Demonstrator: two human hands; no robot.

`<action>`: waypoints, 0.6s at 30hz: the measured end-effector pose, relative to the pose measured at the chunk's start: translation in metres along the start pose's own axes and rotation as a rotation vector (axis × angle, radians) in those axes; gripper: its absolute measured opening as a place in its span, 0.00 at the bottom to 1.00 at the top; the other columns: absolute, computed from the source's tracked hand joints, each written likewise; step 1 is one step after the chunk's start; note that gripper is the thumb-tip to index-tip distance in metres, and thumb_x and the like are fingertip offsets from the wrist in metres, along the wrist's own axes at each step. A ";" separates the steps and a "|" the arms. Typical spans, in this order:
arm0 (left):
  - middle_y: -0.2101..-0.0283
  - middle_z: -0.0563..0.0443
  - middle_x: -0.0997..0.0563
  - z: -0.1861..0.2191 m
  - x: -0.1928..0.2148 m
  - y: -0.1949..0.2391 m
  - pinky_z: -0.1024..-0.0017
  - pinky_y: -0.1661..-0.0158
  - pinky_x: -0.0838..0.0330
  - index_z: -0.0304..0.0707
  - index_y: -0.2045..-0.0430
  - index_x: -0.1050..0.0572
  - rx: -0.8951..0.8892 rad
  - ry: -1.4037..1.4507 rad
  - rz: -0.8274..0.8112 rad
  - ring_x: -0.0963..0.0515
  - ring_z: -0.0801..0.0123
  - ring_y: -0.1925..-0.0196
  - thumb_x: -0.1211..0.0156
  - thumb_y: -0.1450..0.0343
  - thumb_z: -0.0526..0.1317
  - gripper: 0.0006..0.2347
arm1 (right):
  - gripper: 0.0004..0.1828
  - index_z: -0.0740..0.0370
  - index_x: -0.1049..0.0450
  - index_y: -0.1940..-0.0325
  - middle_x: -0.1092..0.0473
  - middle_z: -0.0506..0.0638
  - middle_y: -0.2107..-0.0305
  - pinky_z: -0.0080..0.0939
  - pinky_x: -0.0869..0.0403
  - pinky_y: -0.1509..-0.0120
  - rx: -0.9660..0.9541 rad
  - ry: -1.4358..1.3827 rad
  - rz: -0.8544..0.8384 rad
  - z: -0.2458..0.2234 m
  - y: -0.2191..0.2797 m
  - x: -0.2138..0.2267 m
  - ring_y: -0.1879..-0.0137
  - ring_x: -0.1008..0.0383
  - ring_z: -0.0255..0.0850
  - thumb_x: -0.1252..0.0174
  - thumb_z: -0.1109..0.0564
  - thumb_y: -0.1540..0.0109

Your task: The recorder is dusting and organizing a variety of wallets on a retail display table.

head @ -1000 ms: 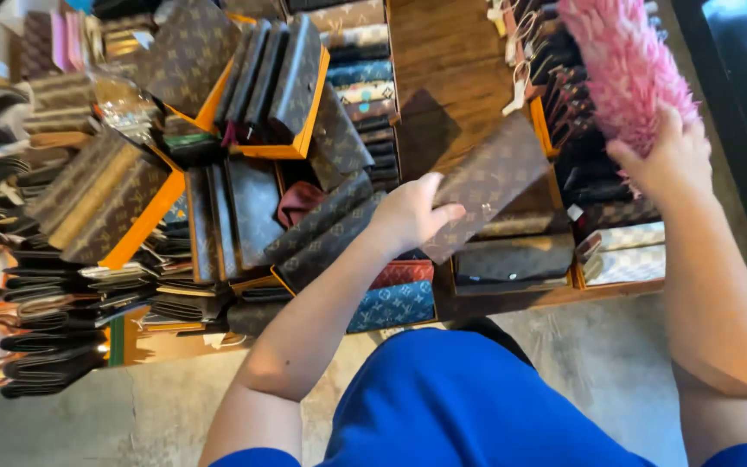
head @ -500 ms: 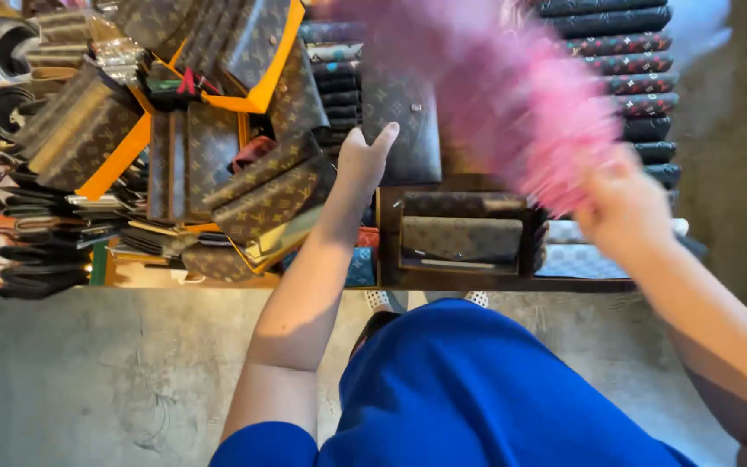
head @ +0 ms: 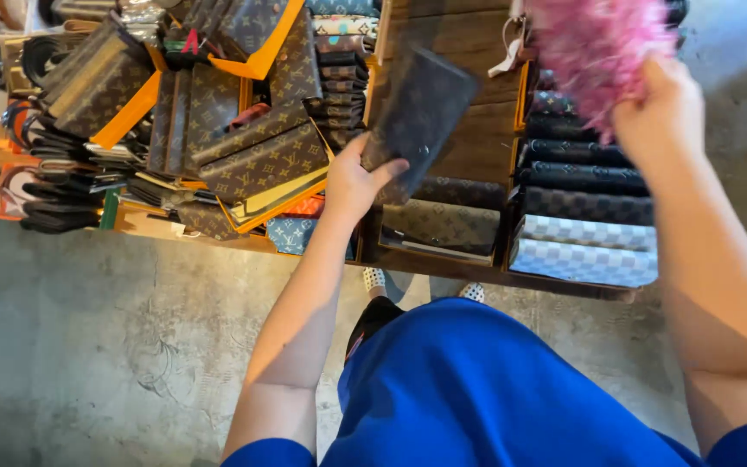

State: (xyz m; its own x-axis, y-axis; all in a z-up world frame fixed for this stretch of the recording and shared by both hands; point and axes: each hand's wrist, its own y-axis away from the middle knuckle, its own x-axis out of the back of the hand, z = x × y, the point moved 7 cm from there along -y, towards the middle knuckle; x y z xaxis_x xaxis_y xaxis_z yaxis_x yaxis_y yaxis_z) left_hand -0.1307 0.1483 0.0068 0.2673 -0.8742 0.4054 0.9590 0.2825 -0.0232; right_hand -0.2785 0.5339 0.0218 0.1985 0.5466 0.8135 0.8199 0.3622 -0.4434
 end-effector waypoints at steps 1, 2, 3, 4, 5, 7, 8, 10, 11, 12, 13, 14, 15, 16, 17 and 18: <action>0.58 0.47 0.14 0.005 0.004 0.003 0.73 0.55 0.24 0.33 0.50 0.24 0.000 -0.002 0.014 0.16 0.65 0.61 0.25 0.39 0.44 0.24 | 0.10 0.74 0.29 0.53 0.30 0.68 0.58 0.54 0.30 0.54 0.012 -0.006 0.000 0.014 -0.002 -0.003 0.60 0.33 0.62 0.46 0.71 0.39; 0.62 0.51 0.14 0.011 0.004 0.009 0.74 0.59 0.26 0.36 0.52 0.22 -0.032 -0.064 -0.017 0.18 0.67 0.65 0.24 0.41 0.41 0.23 | 0.14 0.73 0.27 0.47 0.28 0.68 0.58 0.54 0.29 0.55 -0.096 -0.047 -0.041 0.036 -0.002 -0.009 0.60 0.30 0.63 0.47 0.70 0.38; 0.65 0.54 0.15 0.016 0.004 0.014 0.75 0.63 0.27 0.38 0.54 0.21 -0.064 -0.126 -0.047 0.20 0.68 0.69 0.23 0.42 0.38 0.22 | 0.19 0.73 0.25 0.41 0.26 0.69 0.57 0.55 0.29 0.56 -0.205 -0.089 -0.085 0.057 -0.002 -0.017 0.59 0.28 0.64 0.47 0.68 0.36; 0.65 0.54 0.15 0.023 0.006 0.016 0.75 0.63 0.27 0.38 0.54 0.21 -0.056 -0.125 -0.040 0.20 0.68 0.69 0.23 0.42 0.38 0.22 | 0.19 0.73 0.25 0.41 0.26 0.69 0.57 0.55 0.29 0.56 -0.198 -0.090 -0.093 0.058 -0.002 -0.017 0.59 0.28 0.64 0.47 0.68 0.36; 0.65 0.54 0.15 0.040 0.005 0.019 0.71 0.62 0.28 0.41 0.57 0.21 -0.193 -0.282 -0.060 0.19 0.63 0.66 0.24 0.43 0.40 0.21 | 0.29 0.67 0.31 0.32 0.34 0.74 0.50 0.63 0.28 0.54 -0.278 0.054 -0.265 0.066 0.002 -0.027 0.55 0.30 0.72 0.41 0.62 0.39; 0.64 0.53 0.16 0.059 -0.002 0.022 0.66 0.61 0.29 0.44 0.59 0.21 -0.326 -0.440 -0.078 0.19 0.57 0.64 0.24 0.43 0.42 0.20 | 0.41 0.61 0.37 0.23 0.42 0.78 0.43 0.72 0.28 0.52 -0.353 0.201 -0.436 0.035 0.002 -0.016 0.50 0.33 0.80 0.36 0.56 0.41; 0.63 0.57 0.17 0.062 -0.011 0.023 0.63 0.58 0.30 0.50 0.58 0.22 -0.355 -0.638 -0.124 0.20 0.59 0.60 0.26 0.42 0.43 0.19 | 0.42 0.66 0.37 0.22 0.47 0.76 0.38 0.75 0.40 0.43 -0.226 0.194 -0.366 -0.014 -0.007 0.008 0.41 0.45 0.75 0.35 0.57 0.40; 0.61 0.61 0.17 0.065 -0.028 0.024 0.59 0.54 0.30 0.56 0.58 0.23 -0.382 -0.835 -0.177 0.21 0.61 0.57 0.28 0.41 0.44 0.18 | 0.42 0.72 0.36 0.22 0.52 0.74 0.32 0.78 0.53 0.35 -0.105 0.185 -0.296 -0.089 -0.014 0.036 0.31 0.58 0.70 0.35 0.58 0.40; 0.61 0.61 0.17 0.071 -0.038 0.027 0.61 0.55 0.31 0.56 0.57 0.22 -0.464 -0.866 -0.183 0.21 0.62 0.58 0.27 0.42 0.45 0.19 | 0.43 0.70 0.33 0.29 0.40 0.68 0.38 0.69 0.43 0.33 0.166 0.028 -0.321 -0.136 -0.013 0.037 0.34 0.44 0.65 0.31 0.53 0.46; 0.62 0.61 0.17 0.077 -0.049 0.027 0.63 0.57 0.32 0.55 0.55 0.21 -0.556 -0.895 -0.189 0.21 0.63 0.60 0.26 0.43 0.46 0.21 | 0.45 0.68 0.30 0.36 0.28 0.63 0.43 0.59 0.33 0.32 0.433 -0.127 -0.333 -0.181 -0.008 0.043 0.36 0.30 0.60 0.27 0.48 0.53; 0.62 0.61 0.17 0.062 -0.060 0.024 0.63 0.57 0.32 0.55 0.55 0.21 -0.564 -0.892 -0.194 0.21 0.63 0.60 0.26 0.43 0.46 0.21 | 0.45 0.68 0.30 0.36 0.28 0.63 0.43 0.59 0.33 0.32 0.425 -0.122 -0.330 -0.182 0.005 0.027 0.36 0.30 0.60 0.27 0.48 0.53; 0.65 0.64 0.21 0.050 -0.072 0.021 0.64 0.59 0.29 0.61 0.54 0.23 -0.615 -0.910 -0.163 0.22 0.65 0.60 0.26 0.43 0.53 0.23 | 0.40 0.60 0.30 0.34 0.26 0.56 0.48 0.54 0.30 0.37 0.397 0.041 -0.424 -0.180 0.020 0.002 0.41 0.26 0.54 0.32 0.49 0.50; 0.68 0.66 0.24 0.037 -0.083 0.018 0.64 0.61 0.26 0.66 0.53 0.24 -0.665 -0.927 -0.131 0.23 0.67 0.61 0.26 0.44 0.59 0.25 | 0.37 0.51 0.31 0.33 0.23 0.49 0.53 0.49 0.26 0.42 0.365 0.204 -0.517 -0.176 0.034 -0.022 0.45 0.22 0.48 0.38 0.51 0.47; 0.68 0.66 0.24 0.041 -0.082 0.019 0.64 0.61 0.26 0.66 0.53 0.24 -0.673 -0.919 -0.141 0.23 0.67 0.61 0.26 0.44 0.59 0.25 | 0.37 0.51 0.31 0.33 0.23 0.49 0.53 0.49 0.26 0.42 0.352 0.210 -0.519 -0.164 0.034 -0.028 0.45 0.22 0.48 0.38 0.51 0.47; 0.60 0.60 0.25 0.052 -0.071 0.019 0.62 0.54 0.26 0.64 0.44 0.30 -0.703 -0.800 -0.017 0.24 0.62 0.54 0.23 0.44 0.58 0.33 | 0.32 0.48 0.30 0.35 0.22 0.49 0.51 0.55 0.26 0.41 0.154 0.138 -0.646 -0.140 0.035 -0.039 0.43 0.23 0.53 0.39 0.46 0.44; 0.52 0.55 0.26 0.061 -0.059 0.018 0.60 0.48 0.26 0.62 0.34 0.36 -0.735 -0.678 0.106 0.25 0.56 0.46 0.20 0.44 0.58 0.42 | 0.29 0.46 0.28 0.37 0.22 0.50 0.50 0.60 0.25 0.41 -0.051 0.064 -0.756 -0.118 0.038 -0.050 0.42 0.24 0.58 0.40 0.42 0.42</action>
State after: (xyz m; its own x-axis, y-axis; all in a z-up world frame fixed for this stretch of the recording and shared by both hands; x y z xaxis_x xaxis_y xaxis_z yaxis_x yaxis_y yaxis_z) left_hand -0.1353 0.2288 0.0388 0.4643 -0.3849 0.7976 0.8146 -0.1677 -0.5552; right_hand -0.1941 0.4313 0.0084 -0.3974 0.1181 0.9100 0.7688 0.5844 0.2598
